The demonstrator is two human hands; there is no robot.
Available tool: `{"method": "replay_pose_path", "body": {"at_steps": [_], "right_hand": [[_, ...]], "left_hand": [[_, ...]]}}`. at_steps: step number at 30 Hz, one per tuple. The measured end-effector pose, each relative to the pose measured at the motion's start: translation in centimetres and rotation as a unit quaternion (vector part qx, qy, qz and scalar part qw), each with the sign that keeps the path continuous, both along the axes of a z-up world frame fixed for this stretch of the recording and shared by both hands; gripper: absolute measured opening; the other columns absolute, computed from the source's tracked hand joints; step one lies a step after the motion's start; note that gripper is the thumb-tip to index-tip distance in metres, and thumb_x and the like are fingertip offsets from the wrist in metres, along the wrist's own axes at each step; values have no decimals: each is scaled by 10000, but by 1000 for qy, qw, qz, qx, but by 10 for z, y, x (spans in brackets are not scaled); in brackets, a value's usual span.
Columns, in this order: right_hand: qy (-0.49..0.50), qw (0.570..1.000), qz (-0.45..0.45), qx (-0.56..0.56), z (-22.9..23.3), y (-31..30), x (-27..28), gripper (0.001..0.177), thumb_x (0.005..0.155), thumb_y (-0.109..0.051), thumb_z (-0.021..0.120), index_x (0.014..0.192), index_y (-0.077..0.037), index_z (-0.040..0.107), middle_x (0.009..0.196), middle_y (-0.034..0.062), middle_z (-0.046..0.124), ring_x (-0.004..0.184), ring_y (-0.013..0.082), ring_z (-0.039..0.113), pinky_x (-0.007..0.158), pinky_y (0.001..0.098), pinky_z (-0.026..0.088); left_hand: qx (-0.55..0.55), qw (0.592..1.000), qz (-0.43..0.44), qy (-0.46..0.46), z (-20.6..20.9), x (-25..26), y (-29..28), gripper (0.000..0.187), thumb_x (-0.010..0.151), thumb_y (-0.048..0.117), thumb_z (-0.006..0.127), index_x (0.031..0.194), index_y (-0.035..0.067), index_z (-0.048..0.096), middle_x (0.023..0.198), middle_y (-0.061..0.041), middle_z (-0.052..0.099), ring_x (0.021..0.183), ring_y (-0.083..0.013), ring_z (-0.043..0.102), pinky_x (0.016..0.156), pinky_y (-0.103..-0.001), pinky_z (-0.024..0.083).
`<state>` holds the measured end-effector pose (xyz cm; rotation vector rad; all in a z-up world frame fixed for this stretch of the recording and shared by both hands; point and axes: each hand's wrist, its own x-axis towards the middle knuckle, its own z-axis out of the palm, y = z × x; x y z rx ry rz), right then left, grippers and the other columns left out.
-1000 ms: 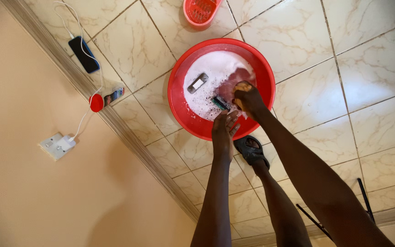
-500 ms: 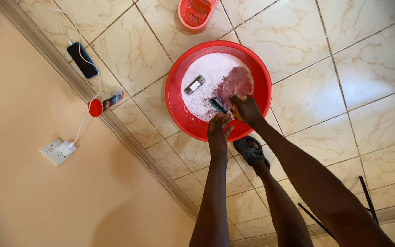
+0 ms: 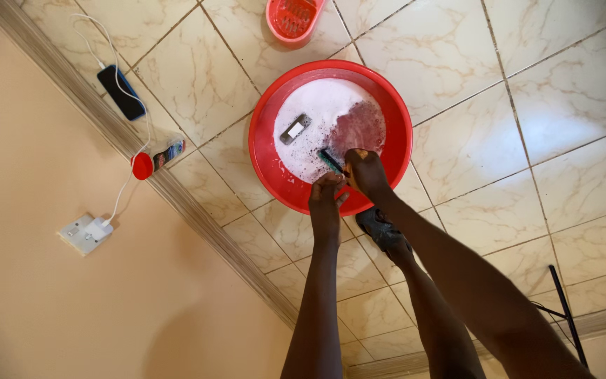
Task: The person cleans a multi-pane window using a green cloth, then switches to an orange cloth. They repeatedly dip the orange cloth into a red bucket of soapy water and wipe the window panes and frame.
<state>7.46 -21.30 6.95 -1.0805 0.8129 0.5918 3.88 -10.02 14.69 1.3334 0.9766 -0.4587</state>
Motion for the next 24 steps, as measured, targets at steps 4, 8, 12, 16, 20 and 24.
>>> {"method": "replay_pose_path", "body": {"at_steps": [4, 8, 12, 16, 20, 24], "right_hand": [[30, 993, -76, 85, 10, 0, -1, 200, 947, -236, 572, 914, -55, 651, 724, 64, 665, 613, 154, 638, 543, 305, 516], [-22, 993, -88, 74, 26, 10, -11, 138, 931, -181, 640, 1016, -73, 655, 777, 14, 660, 661, 109, 642, 553, 265, 501], [-35, 995, -88, 36, 57, 19, -28, 265, 920, -154, 822, 941, -47, 580, 725, -7, 588, 603, 86, 543, 502, 261, 433], [-37, 998, -22, -43, 48, 10, -17, 282, 892, -233, 798, 815, -28, 620, 651, 4, 599, 555, 84, 554, 464, 286, 433], [-125, 984, 84, -98, 12, -1, -9, 279, 904, -277, 741, 813, -28, 653, 604, 50, 612, 531, 124, 580, 485, 318, 466], [-342, 889, 229, -201, -12, -11, -5, 282, 1012, -227, 631, 840, -5, 630, 717, 152, 606, 635, 273, 611, 590, 400, 481]], "left_hand": [[30, 994, -98, -23, 5, -2, -3, 318, 939, 127, 634, 1234, 8, 638, 1145, -98, 712, 927, -227, 712, 824, -378, 573], [163, 971, -161, -65, 16, -7, -8, 262, 944, 126, 660, 1170, -5, 674, 1046, -107, 742, 933, -187, 719, 822, -328, 560], [200, 965, -145, -84, 11, -18, -9, 199, 1017, 127, 609, 1106, -30, 693, 968, -125, 747, 876, -197, 683, 787, -327, 546], [179, 970, -148, -75, 3, -29, -9, 242, 1000, 104, 611, 1157, -16, 751, 1004, -123, 766, 937, -181, 694, 842, -314, 556], [-49, 997, 19, -55, -4, -38, -7, 284, 1014, 117, 579, 1265, 5, 648, 1167, -71, 711, 1029, -170, 698, 906, -324, 577], [9, 999, 15, -28, -30, -36, 9, 313, 1003, 145, 574, 1282, 8, 612, 1171, -83, 712, 986, -184, 694, 837, -344, 576]]}}
